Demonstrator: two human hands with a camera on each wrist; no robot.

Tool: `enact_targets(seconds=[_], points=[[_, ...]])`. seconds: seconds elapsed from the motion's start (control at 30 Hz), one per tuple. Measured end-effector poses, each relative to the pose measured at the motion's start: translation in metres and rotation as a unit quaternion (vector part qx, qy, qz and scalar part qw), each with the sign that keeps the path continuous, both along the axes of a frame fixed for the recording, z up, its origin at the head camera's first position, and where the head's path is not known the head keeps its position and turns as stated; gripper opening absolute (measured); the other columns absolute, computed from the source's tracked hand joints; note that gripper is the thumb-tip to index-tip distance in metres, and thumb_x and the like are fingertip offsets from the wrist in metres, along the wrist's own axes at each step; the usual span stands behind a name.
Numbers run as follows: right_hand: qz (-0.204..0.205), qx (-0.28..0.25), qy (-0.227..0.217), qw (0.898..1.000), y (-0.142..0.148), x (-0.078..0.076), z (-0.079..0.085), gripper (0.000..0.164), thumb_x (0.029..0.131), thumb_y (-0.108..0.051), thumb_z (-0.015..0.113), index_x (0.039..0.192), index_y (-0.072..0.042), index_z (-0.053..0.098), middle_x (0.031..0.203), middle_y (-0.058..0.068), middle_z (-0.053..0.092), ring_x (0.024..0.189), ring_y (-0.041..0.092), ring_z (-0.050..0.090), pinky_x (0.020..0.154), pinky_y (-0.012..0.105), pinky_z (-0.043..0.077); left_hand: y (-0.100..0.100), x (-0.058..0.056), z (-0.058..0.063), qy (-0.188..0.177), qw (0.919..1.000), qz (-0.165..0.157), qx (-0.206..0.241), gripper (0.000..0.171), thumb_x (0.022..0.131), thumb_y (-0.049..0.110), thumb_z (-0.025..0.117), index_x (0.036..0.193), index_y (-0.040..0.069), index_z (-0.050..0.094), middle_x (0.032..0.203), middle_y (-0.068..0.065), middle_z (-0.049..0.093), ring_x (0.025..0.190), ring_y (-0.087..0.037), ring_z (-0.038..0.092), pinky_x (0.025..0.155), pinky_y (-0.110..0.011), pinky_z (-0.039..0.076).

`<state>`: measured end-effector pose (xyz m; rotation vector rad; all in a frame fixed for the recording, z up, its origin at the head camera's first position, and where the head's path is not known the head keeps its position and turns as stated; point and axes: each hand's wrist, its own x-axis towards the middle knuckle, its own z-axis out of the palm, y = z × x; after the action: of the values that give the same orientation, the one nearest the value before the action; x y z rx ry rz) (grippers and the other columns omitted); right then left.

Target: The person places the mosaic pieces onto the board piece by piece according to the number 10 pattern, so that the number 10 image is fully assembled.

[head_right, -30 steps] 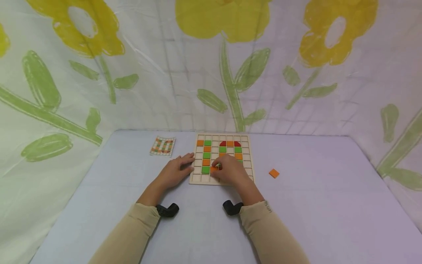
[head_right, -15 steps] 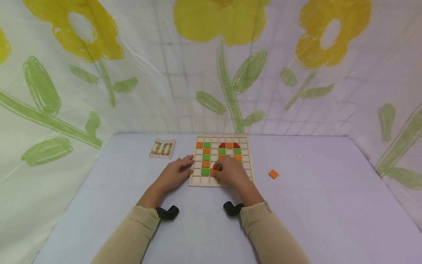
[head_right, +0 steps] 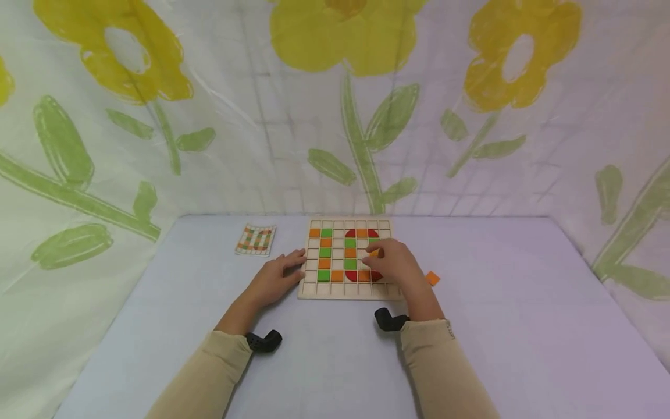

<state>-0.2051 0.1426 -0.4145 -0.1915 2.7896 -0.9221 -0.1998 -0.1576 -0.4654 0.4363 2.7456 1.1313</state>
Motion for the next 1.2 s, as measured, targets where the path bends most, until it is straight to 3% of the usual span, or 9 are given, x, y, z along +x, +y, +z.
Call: enact_targets(seconds=[0.17,0.37,0.63,0.9,1.07,1.2], points=[[-0.024,-0.009,0.003,1.000,0.021,0.000,0.005,0.039,0.094,-0.033,0.066,0.125,-0.010,0.066,0.098,0.011,0.059,0.082,0.024,0.052,0.060,0.030,0.044,0.001,0.000,0.001,0.006,1.0000,-0.004,0.001,0.044,0.097,0.027,0.063,0.139,0.013,0.058,0.153,0.010,0.042,0.146,-0.013,0.033,0.124,-0.038,0.019],[-0.046,-0.003,-0.001,0.999,0.039,0.000,0.005,0.039,0.093,-0.037,0.066,0.123,-0.012,0.067,0.099,0.011,0.058,0.086,0.025,0.051,0.063,0.031,0.043,0.001,0.000,0.001,0.013,0.9999,-0.008,-0.001,0.045,0.097,0.026,0.064,0.138,0.010,0.058,0.153,0.005,0.043,0.145,-0.016,0.035,0.124,-0.038,0.020],[-0.072,0.017,-0.058,0.996,0.078,0.006,0.004,0.047,0.093,-0.041,0.064,0.129,-0.010,0.062,0.111,0.016,0.058,0.080,0.025,0.057,0.062,0.031,0.049,0.003,0.001,-0.001,0.008,0.9999,-0.009,0.003,0.045,0.097,0.026,0.063,0.139,0.011,0.057,0.154,0.006,0.042,0.146,-0.015,0.034,0.124,-0.037,0.019],[-0.059,0.036,-0.092,0.993,0.122,0.016,-0.004,0.053,0.082,-0.044,0.077,0.116,-0.006,0.064,0.114,0.022,0.057,0.098,0.032,0.053,0.075,0.038,0.047,0.003,-0.001,-0.001,0.015,0.9998,-0.004,-0.008,0.044,0.097,0.027,0.063,0.138,0.012,0.058,0.153,0.007,0.042,0.145,-0.014,0.035,0.124,-0.037,0.020],[-0.053,0.032,-0.106,0.992,0.125,0.019,-0.004,0.041,0.079,-0.038,0.080,0.104,-0.009,0.068,0.103,0.010,0.063,0.096,0.026,0.053,0.073,0.032,0.042,0.002,-0.001,-0.002,0.011,0.9999,-0.005,-0.006,0.044,0.097,0.027,0.063,0.138,0.012,0.058,0.153,0.008,0.042,0.145,-0.013,0.034,0.124,-0.037,0.020],[-0.038,0.020,-0.087,0.995,0.117,0.016,-0.005,0.035,0.082,-0.030,0.076,0.110,-0.009,0.073,0.104,0.008,0.065,0.098,0.025,0.053,0.077,0.032,0.043,0.002,0.000,-0.001,0.010,0.9999,-0.003,-0.006,0.045,0.097,0.027,0.063,0.139,0.012,0.058,0.153,0.008,0.042,0.145,-0.012,0.033,0.124,-0.036,0.020]])
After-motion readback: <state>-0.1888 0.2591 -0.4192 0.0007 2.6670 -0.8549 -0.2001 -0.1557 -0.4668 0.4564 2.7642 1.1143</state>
